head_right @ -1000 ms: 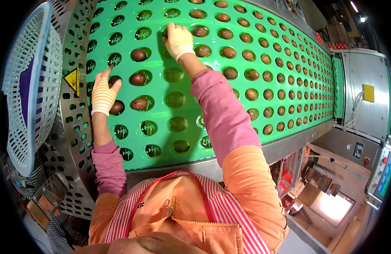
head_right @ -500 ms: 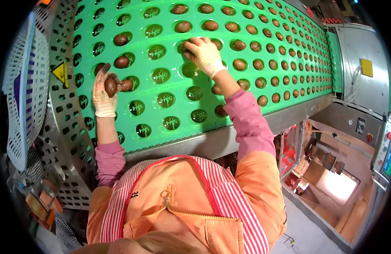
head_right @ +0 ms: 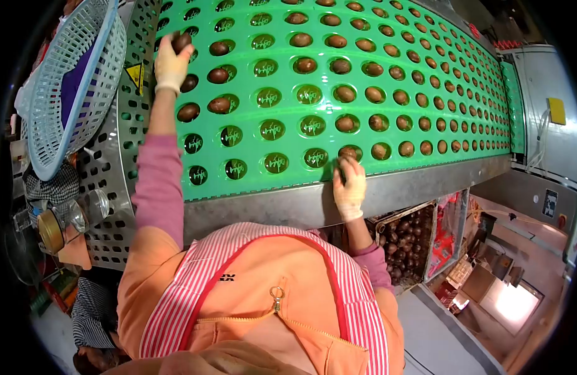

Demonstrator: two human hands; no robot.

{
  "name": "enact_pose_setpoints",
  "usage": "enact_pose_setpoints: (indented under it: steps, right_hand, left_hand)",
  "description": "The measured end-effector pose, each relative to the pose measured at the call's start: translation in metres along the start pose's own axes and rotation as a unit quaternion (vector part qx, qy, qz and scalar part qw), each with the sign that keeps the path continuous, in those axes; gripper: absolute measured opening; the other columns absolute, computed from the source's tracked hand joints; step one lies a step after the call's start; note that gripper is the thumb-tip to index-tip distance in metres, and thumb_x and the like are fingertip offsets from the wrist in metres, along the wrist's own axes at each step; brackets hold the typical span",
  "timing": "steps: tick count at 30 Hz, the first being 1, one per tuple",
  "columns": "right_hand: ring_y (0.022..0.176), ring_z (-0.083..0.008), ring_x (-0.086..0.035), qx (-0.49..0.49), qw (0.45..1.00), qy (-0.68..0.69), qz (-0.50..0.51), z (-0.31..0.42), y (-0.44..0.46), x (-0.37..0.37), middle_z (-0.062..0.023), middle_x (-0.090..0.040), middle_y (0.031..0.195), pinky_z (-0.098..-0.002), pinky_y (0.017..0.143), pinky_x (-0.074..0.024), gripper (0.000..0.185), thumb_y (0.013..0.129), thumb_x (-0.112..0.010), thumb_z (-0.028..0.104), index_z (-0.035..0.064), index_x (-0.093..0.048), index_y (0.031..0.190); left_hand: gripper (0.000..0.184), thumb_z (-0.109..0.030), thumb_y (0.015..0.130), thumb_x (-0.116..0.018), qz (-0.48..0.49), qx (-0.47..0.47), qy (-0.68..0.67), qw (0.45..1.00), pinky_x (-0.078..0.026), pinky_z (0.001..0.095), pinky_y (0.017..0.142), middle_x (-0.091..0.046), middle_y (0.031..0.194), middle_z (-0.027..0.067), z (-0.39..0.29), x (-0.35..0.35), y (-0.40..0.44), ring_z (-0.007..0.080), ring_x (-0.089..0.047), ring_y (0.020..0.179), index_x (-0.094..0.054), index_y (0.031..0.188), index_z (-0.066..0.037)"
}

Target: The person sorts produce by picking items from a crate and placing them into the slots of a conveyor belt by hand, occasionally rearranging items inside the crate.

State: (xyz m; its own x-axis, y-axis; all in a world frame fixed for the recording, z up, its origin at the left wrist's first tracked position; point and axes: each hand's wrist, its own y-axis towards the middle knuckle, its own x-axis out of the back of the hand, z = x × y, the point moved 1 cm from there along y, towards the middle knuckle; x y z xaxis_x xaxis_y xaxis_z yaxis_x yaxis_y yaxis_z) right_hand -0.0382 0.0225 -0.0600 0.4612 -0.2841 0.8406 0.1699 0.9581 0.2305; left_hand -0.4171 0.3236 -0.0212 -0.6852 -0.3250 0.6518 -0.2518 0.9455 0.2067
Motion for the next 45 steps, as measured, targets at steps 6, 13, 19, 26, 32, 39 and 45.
enact_pose_setpoints:
  steps: [6,13,19,26,32,39,45]
  right_hand:
    - [0.109,-0.0375,-0.056,0.027,0.99,-0.108,-0.082,0.003,-0.04,-0.001,-0.0153,-0.061,0.117,-0.0466,0.093,-0.0464,0.029,0.081,-0.068,0.005,0.0075,-0.065,0.109]
    - [0.113,-0.0393,-0.053,0.008,0.986,-0.111,-0.125,-0.002,-0.035,-0.009,-0.0168,-0.059,0.121,-0.048,0.096,-0.0442,0.027,0.083,-0.068,0.01,0.0067,-0.064,0.11]
    - [0.112,-0.0377,-0.054,-0.006,0.989,-0.079,-0.127,-0.006,-0.036,-0.005,-0.0146,-0.059,0.119,-0.0493,0.095,-0.0439,0.029,0.081,-0.069,0.012,0.0069,-0.064,0.108]
    - [0.099,-0.0379,-0.059,-0.031,0.992,-0.015,-0.118,-0.027,-0.036,0.009,-0.019,-0.062,0.104,-0.048,0.086,-0.048,0.02,0.073,-0.064,0.009,0.005,-0.063,0.093]
    - [0.107,-0.0354,-0.056,-0.061,0.981,0.061,-0.174,-0.076,-0.091,0.079,-0.015,-0.06,0.113,-0.0461,0.093,-0.0461,0.022,0.075,-0.065,0.016,0.0085,-0.064,0.095]
    - [0.114,-0.0416,-0.054,-0.405,0.89,-0.147,-0.151,-0.195,-0.258,0.203,-0.024,-0.055,0.125,-0.0476,0.096,-0.0458,0.063,0.07,-0.077,0.034,0.0042,-0.058,0.123]
    - [0.133,-0.0432,-0.035,-0.534,0.838,-0.105,-0.047,-0.229,-0.264,0.176,-0.0184,-0.027,0.154,-0.0592,0.104,-0.0343,0.084,0.072,-0.074,0.05,0.0232,-0.042,0.145]
  left_hand:
    - [0.051,-0.008,0.086,-0.063,0.044,-0.203,0.072,0.975,-0.047,0.0456,0.098,-0.045,0.14,0.011,0.01,-0.082,0.071,0.0362,-0.051,0.121,-0.049,0.134,-0.02]
    - [0.055,-0.034,0.094,-0.052,0.141,-0.181,0.267,0.936,-0.034,0.0442,0.113,-0.025,0.158,0.0112,0.018,-0.116,0.069,0.0388,-0.037,0.137,-0.036,0.147,-0.028]
    - [0.042,-0.027,0.087,-0.062,0.293,-0.141,0.152,0.933,-0.045,0.042,0.098,-0.059,0.121,0.0177,0.008,-0.046,-0.049,0.0378,-0.056,0.112,-0.058,0.126,-0.013]
    - [0.029,-0.014,0.082,-0.064,0.232,-0.306,0.09,0.919,-0.045,0.0435,0.096,-0.064,0.108,0.0198,0.019,-0.063,-0.123,0.0368,-0.058,0.105,-0.063,0.109,-0.003]
    - [0.049,-0.011,0.084,-0.069,0.188,-0.322,0.179,0.91,-0.044,0.0409,0.101,-0.058,0.129,0.0188,-0.058,-0.103,-0.148,0.0325,-0.055,0.118,-0.054,0.13,-0.003]
    - [0.055,-0.026,0.078,-0.071,0.533,-0.448,-0.114,0.708,-0.046,0.0447,0.098,-0.055,0.124,0.0197,-0.294,-0.203,-0.428,0.0345,-0.055,0.114,-0.055,0.126,-0.004]
    - [0.069,-0.033,0.074,-0.076,0.56,-0.538,0.113,0.62,-0.046,0.0498,0.095,-0.034,0.145,0.0257,-0.35,-0.26,-0.575,0.0429,-0.045,0.125,-0.049,0.135,-0.016]
